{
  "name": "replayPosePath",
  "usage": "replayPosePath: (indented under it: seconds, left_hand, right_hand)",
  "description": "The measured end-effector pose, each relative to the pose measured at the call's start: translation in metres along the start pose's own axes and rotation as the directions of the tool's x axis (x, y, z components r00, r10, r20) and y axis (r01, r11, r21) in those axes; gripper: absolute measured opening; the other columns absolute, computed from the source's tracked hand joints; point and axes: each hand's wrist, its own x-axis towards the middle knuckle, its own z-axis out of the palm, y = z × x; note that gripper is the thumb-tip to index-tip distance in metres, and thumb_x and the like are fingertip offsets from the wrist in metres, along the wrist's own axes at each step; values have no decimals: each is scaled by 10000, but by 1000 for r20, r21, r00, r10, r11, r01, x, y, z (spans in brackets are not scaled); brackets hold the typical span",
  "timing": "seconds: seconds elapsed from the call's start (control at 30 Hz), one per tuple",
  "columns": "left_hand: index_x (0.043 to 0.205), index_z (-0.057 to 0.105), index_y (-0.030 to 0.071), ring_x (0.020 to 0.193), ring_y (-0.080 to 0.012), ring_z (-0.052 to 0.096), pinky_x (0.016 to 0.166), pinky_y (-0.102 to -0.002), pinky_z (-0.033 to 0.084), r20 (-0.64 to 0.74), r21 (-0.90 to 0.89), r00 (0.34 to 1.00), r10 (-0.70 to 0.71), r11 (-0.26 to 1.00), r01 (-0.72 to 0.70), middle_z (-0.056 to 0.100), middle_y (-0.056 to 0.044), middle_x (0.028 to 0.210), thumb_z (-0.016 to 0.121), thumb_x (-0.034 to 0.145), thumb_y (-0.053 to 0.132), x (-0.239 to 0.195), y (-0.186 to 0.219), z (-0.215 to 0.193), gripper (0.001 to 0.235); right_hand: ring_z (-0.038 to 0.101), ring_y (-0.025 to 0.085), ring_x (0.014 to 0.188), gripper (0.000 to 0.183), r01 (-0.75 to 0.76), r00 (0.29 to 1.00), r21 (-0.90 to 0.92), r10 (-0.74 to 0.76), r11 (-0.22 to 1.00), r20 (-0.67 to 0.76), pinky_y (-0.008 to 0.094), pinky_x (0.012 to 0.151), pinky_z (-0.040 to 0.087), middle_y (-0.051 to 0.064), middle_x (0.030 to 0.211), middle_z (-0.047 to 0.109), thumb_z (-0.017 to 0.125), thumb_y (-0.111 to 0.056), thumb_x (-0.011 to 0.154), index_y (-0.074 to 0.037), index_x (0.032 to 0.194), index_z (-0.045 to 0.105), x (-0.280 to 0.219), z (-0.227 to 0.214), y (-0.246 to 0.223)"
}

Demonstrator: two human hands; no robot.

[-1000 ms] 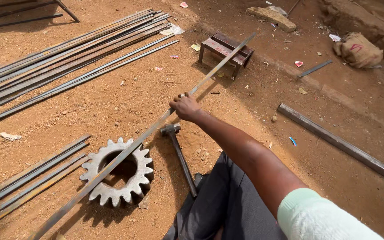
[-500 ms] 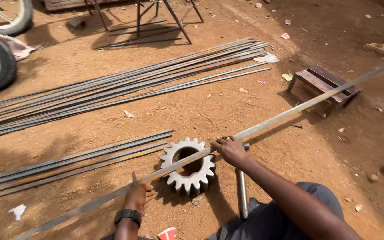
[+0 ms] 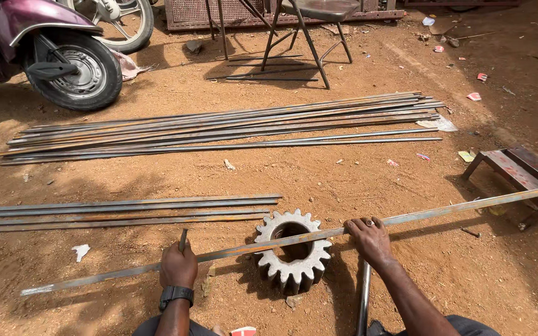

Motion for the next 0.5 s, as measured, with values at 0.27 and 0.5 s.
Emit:
replayPosePath:
  seconds: [0.27,0.5]
  left_hand:
    - [1131,713,101,938,-375,680,779,-543,562,-113,-108,992,-58,993,46,589,-118,1236,573,972,389,24,-25,30,357]
    - [1119,623,26,1067,-333,611,840,-480,594,-304,-531,776,-552,775,343,502,-185,1246,520,1067,384,67,-58,64,376]
  right_hand:
    - [352,114,1533,453,-521,843,13,517,853,-147,683,1270,68,-165,1573,516,540,-135,992,-436,1305,670,-17,-13,88]
    - [501,322,1343,189,-310,492,926,796,-217,352,542,1084,394,174,1497,484,607,-165,1078,-115,1251,550,-27,-25,79]
